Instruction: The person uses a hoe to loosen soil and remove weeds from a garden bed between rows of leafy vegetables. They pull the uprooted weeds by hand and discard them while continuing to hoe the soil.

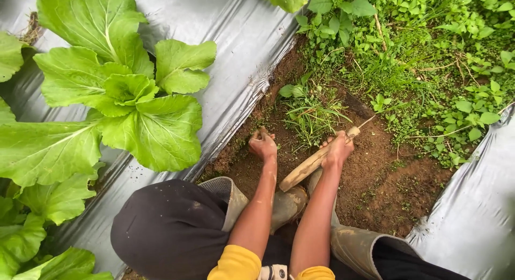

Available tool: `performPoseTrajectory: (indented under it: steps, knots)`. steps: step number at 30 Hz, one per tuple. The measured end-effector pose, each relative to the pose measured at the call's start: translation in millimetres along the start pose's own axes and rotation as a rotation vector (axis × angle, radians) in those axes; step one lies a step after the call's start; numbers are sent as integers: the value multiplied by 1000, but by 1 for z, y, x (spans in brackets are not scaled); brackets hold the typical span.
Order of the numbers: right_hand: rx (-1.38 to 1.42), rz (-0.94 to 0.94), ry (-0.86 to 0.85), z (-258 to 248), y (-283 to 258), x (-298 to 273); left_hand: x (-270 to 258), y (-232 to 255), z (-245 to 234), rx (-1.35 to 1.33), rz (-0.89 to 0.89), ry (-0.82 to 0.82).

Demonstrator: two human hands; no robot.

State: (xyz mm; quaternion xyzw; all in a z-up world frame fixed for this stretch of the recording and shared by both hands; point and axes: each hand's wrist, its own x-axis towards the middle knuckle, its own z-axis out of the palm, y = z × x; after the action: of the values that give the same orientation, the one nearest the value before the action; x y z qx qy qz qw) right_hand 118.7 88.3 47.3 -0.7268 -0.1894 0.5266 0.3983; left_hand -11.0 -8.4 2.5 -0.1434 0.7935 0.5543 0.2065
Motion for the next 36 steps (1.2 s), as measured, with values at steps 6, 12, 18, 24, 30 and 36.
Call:
performPoseTrajectory:
  steps: [6, 12, 18, 24, 30, 36]
  knots:
    - [-43, -2, -4, -7, -1, -10, -42, 40, 2, -38, -66, -279]
    - [-18, -8, -12, -8, 14, -12, -1, 8, 19, -98, -330, -82]
    - [-31, 31, -23, -5, 19, -20, 5, 41, 18, -307, -472, -8]
    - [-13, 55, -36, -5, 23, -9, 36, -4, 30, -348, -523, -74]
    - [-20, 73, -44, -1, 20, -11, 15, 26, 16, -148, -325, -228]
    - [-13, 72, -45, 2, 13, -14, -18, 85, 38, -252, -150, -444]
